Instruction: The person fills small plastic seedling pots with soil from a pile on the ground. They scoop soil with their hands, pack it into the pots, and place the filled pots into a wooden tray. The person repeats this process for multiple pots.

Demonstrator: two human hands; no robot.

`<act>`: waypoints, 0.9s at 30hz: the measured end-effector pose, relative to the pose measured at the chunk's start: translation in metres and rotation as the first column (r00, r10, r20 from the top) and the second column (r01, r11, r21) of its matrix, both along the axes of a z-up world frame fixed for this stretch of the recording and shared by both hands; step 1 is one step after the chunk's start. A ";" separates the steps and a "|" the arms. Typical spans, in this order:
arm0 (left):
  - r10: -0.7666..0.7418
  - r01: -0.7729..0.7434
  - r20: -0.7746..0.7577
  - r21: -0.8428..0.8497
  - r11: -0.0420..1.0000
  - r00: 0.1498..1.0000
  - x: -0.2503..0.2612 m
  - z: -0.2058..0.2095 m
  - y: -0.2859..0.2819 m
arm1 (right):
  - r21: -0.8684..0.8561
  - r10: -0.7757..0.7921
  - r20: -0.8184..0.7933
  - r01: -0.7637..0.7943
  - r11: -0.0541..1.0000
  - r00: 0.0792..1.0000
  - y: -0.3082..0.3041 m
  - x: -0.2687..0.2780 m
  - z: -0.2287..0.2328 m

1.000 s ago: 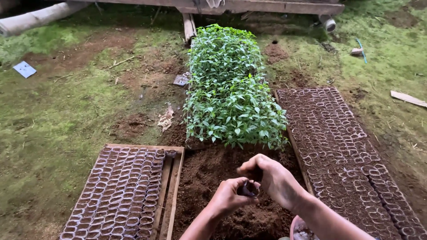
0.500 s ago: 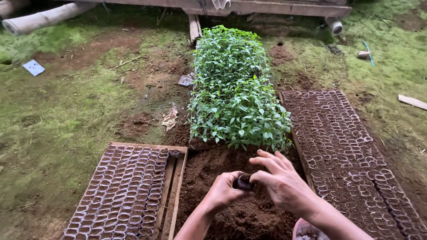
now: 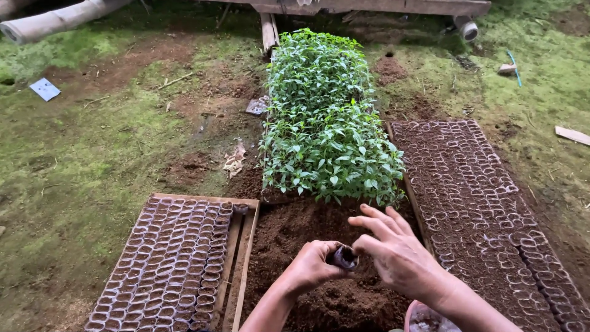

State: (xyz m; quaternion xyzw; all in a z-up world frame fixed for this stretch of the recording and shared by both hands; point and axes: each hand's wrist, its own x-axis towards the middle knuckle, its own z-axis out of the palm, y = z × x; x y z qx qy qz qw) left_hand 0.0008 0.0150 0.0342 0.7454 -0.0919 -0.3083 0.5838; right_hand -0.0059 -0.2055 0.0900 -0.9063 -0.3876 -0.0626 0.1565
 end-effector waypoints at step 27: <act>0.035 -0.035 -0.013 -0.016 0.999 0.999 0.001 -0.010 0.000 | 0.005 0.008 -0.015 -0.008 1.000 1.000 -0.007 -0.001 -0.008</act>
